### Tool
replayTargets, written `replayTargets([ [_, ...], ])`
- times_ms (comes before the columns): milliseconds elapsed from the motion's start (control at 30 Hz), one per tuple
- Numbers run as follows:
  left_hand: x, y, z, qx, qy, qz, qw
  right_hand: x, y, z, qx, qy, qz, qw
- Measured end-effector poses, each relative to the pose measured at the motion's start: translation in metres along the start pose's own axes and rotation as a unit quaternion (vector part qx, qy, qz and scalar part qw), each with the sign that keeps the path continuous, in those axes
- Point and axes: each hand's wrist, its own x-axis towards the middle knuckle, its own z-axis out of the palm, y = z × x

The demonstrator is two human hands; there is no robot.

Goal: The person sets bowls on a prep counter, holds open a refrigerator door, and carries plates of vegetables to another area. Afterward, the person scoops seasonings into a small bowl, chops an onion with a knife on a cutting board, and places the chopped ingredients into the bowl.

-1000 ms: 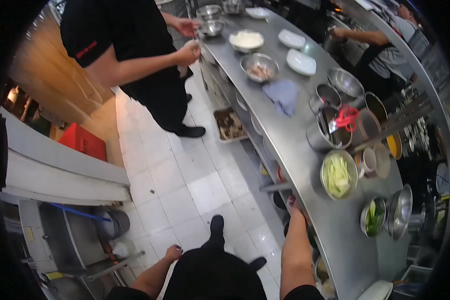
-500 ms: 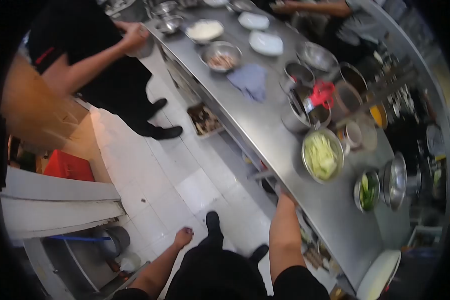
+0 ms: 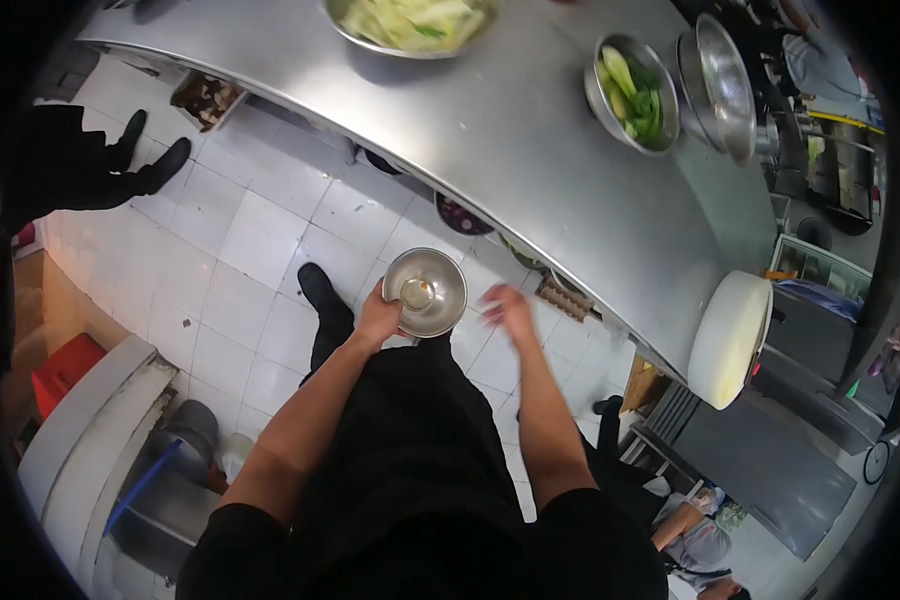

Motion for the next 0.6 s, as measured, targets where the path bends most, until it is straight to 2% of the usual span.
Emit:
replayTargets([
  [33,0.001,-0.012,0.017,0.009,0.004,0.007,1.000,0.026,0.003,-0.047,-0.088,0.127,-0.072,0.985],
  [67,0.001,-0.023,0.034,0.019,0.008,0.013,1.000,0.060,0.013,-0.104,-0.243,0.175,-0.092,0.950],
  [100,0.003,-0.026,0.052,0.030,0.012,0.007,0.999,0.087,0.016,-0.145,-0.328,0.245,-0.145,0.901],
  [133,0.005,-0.028,0.069,0.033,0.015,-0.003,0.999,0.108,0.015,-0.172,-0.362,0.275,-0.178,0.873],
  [200,0.015,-0.036,0.100,0.098,-0.003,-0.042,0.994,0.147,0.019,-0.198,-0.378,0.263,-0.216,0.861],
  [333,0.039,-0.067,0.154,0.107,-0.001,-0.023,0.994,0.193,0.038,-0.186,-0.369,0.242,-0.263,0.858],
  [400,0.041,-0.070,0.182,0.098,-0.004,-0.031,0.995,0.201,0.046,-0.194,-0.303,0.239,-0.280,0.879],
  [500,0.050,-0.078,0.206,0.131,-0.028,-0.009,0.991,0.195,0.056,-0.217,0.005,0.208,-0.311,0.927],
  [567,0.056,-0.079,0.217,0.112,-0.031,-0.004,0.993,0.170,0.063,-0.228,0.222,0.170,-0.326,0.903],
  [600,0.058,-0.079,0.220,0.099,-0.036,0.005,0.994,0.154,0.069,-0.228,0.279,0.158,-0.338,0.885],
])
